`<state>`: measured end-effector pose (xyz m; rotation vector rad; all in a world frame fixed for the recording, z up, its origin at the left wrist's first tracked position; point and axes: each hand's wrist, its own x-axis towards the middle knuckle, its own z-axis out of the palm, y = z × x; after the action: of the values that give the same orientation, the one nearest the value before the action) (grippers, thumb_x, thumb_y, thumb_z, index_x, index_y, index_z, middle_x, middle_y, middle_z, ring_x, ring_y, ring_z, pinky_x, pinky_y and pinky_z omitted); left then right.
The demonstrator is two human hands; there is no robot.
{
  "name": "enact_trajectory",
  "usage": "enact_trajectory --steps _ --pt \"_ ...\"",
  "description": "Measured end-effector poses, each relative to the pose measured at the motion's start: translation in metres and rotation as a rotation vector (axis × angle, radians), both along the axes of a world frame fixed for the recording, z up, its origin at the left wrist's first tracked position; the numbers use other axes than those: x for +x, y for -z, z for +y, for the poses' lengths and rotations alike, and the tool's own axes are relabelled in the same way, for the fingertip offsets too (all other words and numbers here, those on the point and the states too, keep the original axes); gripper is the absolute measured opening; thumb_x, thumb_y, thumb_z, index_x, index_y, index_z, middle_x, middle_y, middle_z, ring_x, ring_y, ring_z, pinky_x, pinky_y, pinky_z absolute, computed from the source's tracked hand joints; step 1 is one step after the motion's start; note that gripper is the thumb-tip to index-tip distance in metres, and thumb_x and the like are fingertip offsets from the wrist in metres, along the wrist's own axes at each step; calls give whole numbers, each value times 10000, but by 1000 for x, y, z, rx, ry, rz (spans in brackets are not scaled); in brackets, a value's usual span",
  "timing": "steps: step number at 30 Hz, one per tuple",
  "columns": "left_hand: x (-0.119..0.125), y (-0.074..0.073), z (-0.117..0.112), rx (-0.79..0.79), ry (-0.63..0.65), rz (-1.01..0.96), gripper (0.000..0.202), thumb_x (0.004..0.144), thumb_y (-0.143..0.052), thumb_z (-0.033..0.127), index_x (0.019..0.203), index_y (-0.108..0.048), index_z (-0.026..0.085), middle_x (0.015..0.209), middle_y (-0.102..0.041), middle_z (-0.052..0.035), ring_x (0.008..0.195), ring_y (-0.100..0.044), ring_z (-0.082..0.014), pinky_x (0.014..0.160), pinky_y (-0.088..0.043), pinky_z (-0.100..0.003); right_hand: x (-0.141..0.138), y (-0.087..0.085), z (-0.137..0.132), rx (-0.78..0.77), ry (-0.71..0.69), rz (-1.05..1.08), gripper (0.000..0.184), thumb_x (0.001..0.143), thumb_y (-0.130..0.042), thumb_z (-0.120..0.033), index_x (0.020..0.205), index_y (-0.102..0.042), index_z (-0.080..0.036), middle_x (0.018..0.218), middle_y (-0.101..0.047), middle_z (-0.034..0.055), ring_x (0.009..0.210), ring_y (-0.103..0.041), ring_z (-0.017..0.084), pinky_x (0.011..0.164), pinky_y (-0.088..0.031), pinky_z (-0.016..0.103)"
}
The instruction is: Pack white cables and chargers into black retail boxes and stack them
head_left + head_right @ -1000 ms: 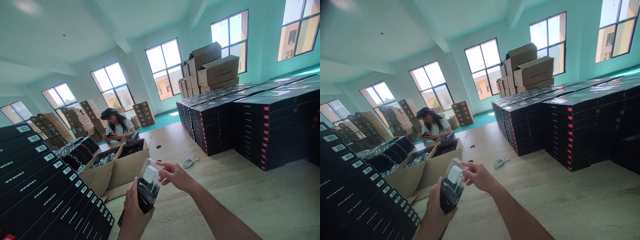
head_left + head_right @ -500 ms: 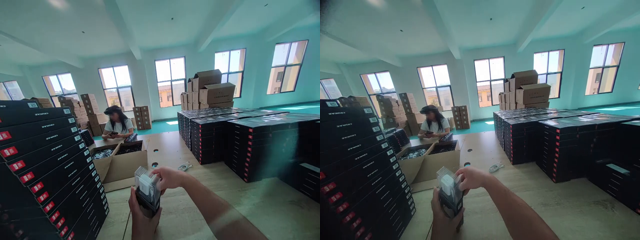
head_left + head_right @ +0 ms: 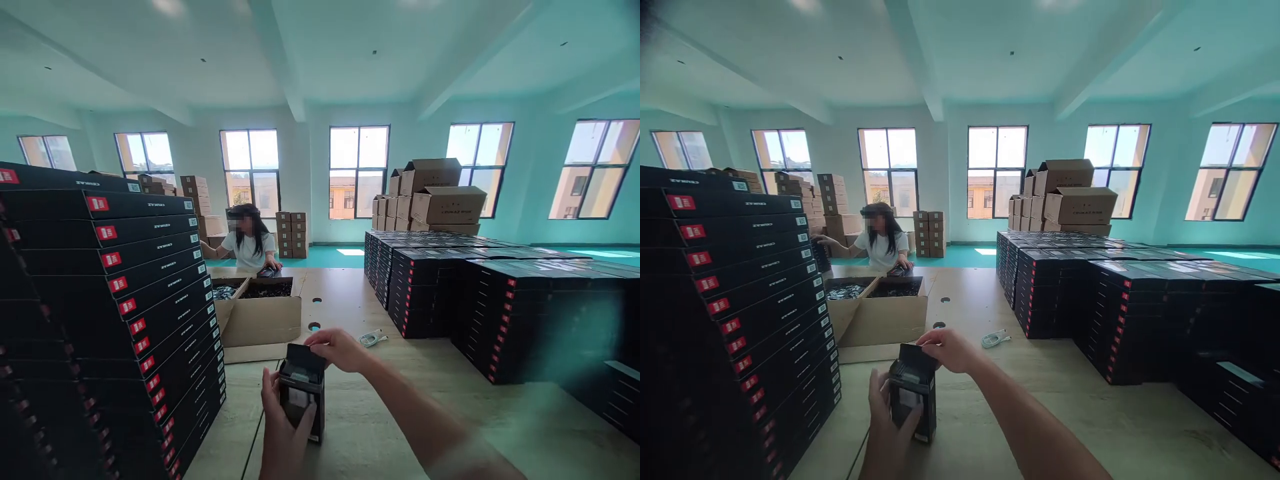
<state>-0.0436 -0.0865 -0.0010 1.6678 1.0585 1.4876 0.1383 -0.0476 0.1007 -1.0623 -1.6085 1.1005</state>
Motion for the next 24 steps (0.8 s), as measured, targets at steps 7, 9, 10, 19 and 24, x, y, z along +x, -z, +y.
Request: enact_trajectory --steps 7,9,10,19,24 --pt "-21 -9 12 18 25 6 570 920 -580 416 1416 -354 249 1405 -421 -151 1310 -497 -294 1088 -471 -510 2 36 -17 172 261 148 352 823 -702 -545 973 -666 -228 1153 -698 71 805 -651 176 733 -550 344" --pt "-28 -13 13 40 27 108 433 907 -597 416 1300 -502 260 1390 -433 -130 1291 -507 -297 1038 -519 -501 2 47 -25 202 277 159 341 826 -706 -544 920 -666 -219 1171 -698 91 888 -670 205 822 -550 376" --pt "-32 -15 14 55 32 156 371 905 -598 416 1242 -559 263 1377 -447 -121 1284 -512 -299 1017 -535 -497 2 52 -29 211 271 153 324 824 -716 -529 891 -679 -213 1148 -706 99 916 -675 218 841 -547 379" --pt "-46 -33 24 138 107 162 217 940 -539 430 932 -626 231 1254 -650 -111 1184 -641 -267 985 -578 -483 -7 48 -52 439 303 -32 60 835 -654 -216 893 -649 -228 1103 -741 63 1054 -686 217 921 -563 378" --pt "-46 -44 17 137 149 141 207 890 -616 376 1037 -675 242 1128 -702 -87 1073 -694 -234 920 -614 -397 -9 36 -57 449 241 -133 176 820 -696 -152 974 -726 -231 971 -724 35 953 -666 197 899 -541 353"
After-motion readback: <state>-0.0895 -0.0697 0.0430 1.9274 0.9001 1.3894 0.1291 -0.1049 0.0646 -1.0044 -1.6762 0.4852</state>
